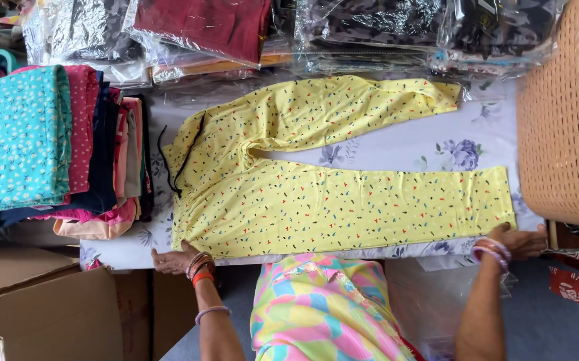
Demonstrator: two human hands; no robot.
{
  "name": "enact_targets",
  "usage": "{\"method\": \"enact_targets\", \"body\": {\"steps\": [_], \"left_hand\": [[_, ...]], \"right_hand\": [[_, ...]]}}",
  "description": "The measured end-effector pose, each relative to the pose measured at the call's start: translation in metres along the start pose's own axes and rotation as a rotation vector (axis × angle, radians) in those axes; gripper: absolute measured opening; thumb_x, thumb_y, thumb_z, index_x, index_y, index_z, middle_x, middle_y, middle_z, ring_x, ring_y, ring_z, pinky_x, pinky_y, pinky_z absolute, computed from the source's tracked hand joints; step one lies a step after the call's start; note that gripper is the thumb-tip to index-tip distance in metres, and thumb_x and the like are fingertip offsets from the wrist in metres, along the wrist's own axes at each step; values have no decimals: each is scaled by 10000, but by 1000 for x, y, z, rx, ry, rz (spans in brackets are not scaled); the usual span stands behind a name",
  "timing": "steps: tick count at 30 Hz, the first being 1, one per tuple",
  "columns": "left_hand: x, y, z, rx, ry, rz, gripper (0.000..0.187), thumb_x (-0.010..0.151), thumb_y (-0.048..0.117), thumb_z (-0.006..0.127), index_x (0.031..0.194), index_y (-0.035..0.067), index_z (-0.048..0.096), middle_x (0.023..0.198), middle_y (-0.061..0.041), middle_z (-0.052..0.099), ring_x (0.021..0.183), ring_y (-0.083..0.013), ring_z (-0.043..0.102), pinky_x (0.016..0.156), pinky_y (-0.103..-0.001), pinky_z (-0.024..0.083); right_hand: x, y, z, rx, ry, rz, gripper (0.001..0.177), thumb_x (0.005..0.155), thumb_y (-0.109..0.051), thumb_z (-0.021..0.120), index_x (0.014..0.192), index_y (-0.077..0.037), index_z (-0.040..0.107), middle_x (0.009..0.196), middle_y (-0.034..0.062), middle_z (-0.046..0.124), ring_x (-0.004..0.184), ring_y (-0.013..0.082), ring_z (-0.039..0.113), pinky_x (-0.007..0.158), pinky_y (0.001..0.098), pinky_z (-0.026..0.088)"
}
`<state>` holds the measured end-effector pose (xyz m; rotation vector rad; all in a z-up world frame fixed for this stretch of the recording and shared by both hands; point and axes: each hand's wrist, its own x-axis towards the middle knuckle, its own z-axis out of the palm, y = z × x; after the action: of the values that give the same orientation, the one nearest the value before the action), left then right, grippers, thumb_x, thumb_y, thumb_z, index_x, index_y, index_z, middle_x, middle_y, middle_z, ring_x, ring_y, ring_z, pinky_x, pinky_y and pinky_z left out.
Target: Folding and sorting various garments on a table in a workspace.
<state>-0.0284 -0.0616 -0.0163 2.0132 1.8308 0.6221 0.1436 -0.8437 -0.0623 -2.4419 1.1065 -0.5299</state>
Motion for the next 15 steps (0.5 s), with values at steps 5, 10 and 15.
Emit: {"method": "enact_targets", "body": {"steps": [5,10,15], "left_hand": [[-91,65,22,-99,-44,581,760,858,96,800,1479,-30,380,1465,-273,478,1396,-389,424,1194,-501,332],[-212,82,65,119,-768,1184,716,993,365,593,1577,48,326,1646,-203,302,1572,-360,177,1254,-542,129],[-211,78,31,198,-736,1420,702,963,512,490,1587,229,335,1678,-118,249,1559,-301,169,1234,-621,54]], "right_hand": [[-117,-52,74,172,-149,-367,641,1101,-166,487,1649,52,235,1709,278,270,1606,425,248,1333,524,182],[-276,-183,43,231,-941,-1260,913,854,-345,760,1554,-37,262,1601,199,337,1497,356,293,1225,510,229],[-188,-183,5,-143,-974,-1134,951,860,-468,702,1579,-60,232,1657,132,236,1539,278,215,1207,499,221]]}}
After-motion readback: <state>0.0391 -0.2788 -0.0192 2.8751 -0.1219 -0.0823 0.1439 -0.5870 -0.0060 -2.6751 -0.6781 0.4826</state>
